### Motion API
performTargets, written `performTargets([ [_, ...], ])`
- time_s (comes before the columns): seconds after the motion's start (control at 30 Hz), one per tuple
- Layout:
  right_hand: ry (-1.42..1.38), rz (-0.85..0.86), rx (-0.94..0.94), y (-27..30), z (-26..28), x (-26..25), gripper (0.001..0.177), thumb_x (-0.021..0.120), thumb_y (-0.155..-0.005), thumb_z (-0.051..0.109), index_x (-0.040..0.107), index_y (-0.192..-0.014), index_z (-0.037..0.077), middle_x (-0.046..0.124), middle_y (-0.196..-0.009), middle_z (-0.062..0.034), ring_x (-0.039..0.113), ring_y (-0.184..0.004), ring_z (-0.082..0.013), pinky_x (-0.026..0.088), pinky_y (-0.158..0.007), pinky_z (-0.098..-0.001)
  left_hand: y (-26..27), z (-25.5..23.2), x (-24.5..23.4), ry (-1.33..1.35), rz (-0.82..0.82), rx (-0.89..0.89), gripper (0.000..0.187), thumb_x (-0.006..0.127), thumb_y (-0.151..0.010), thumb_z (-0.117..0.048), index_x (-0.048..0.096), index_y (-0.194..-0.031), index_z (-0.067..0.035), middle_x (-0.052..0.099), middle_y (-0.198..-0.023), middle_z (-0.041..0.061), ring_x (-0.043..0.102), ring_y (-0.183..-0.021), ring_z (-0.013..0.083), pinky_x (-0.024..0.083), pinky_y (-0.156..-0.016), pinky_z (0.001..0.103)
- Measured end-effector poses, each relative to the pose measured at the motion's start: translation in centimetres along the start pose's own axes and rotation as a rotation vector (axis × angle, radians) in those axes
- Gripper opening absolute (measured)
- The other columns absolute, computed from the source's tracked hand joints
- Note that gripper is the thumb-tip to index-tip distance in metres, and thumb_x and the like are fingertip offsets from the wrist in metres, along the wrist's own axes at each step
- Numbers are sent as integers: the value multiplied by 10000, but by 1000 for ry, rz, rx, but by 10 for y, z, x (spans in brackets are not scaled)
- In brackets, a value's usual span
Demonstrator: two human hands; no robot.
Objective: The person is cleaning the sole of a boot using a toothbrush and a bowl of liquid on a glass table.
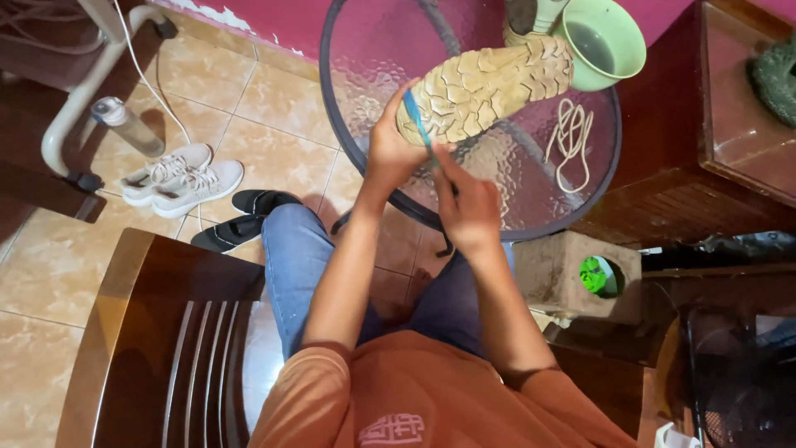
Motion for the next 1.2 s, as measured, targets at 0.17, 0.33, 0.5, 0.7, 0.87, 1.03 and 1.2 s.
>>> performTargets([
  [0.17, 8, 4, -60, 17, -1, -7, 406, 557, -1030, 269, 629, -1430, 272, 700, -920, -85, 545, -727, -208, 448, -623, -359, 5, -3, 3, -79, 5, 24, 1000, 1020, -636, -176, 483, -1478, -128, 694, -1345, 82, 628, -1239, 146, 554, -1066, 298],
  [0.33, 48, 49, -113, 10, 1, 0, 405, 527, -1043, 284, 615, -1439, 285, 759, -891, -175, 701, -743, -414, 452, -592, -466, 0, 6, 1, 20, -9, 10, 1018, 1021, -613, -116, 475, -1471, -114, 682, -1357, 116, 633, -1249, 177, 568, -1073, 332],
  [0.5, -47, 54, -22, 34, -12, -9, 396, 605, -1011, 270, 647, -1404, 273, 781, -1054, -94, 486, -508, -2, 381, -507, -322, 8, 6, 7, -63, 14, 23, 1013, 1021, -635, -164, 476, -1489, -148, 668, -1383, 87, 599, -1310, 190, 545, -1102, 319],
  [0.7, -189, 106, 48, 7, -4, -9, 391, 573, -1055, 317, 647, -1433, 253, 501, -604, 68, 365, -621, -12, 366, -583, -250, 6, -6, 2, -134, -6, 35, 984, 1014, -652, -169, 479, -1476, -130, 689, -1364, 98, 645, -1269, 179, 572, -1071, 320],
  [0.87, -59, 71, 70, 14, -1, -32, 404, 558, -1039, 305, 648, -1431, 262, 557, -619, -42, 437, -622, -2, 298, -523, -314, 4, -9, 0, -192, -12, 56, 968, 993, -636, -228, 506, -1469, -160, 705, -1326, 42, 634, -1198, 116, 566, -1003, 266],
  [1.03, 56, 3, 8, -10, 5, -21, 393, 534, -1056, 308, 635, -1436, 286, 692, -609, -83, 505, -429, -163, 344, -482, -374, 11, -17, 6, -233, 22, 29, 868, 899, -691, -134, 509, -1467, -144, 764, -1224, 65, 689, -1107, 96, 603, -935, 270],
  [1.2, 33, 35, 20, 27, -8, -23, 424, 529, -1060, 329, 600, -1477, 309, 484, -451, -47, 355, -376, -110, 333, -493, -334, 6, -2, 4, -176, 24, 58, 971, 998, -661, -212, 489, -1483, -117, 662, -1395, 83, 586, -1307, 149, 515, -1094, 296],
])
Point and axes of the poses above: each hand's wrist, its own y-axis away from the middle knuckle, its own x-axis out of the palm, z = x × y, the point moved 6 cm from there along -y, towards the middle knuckle
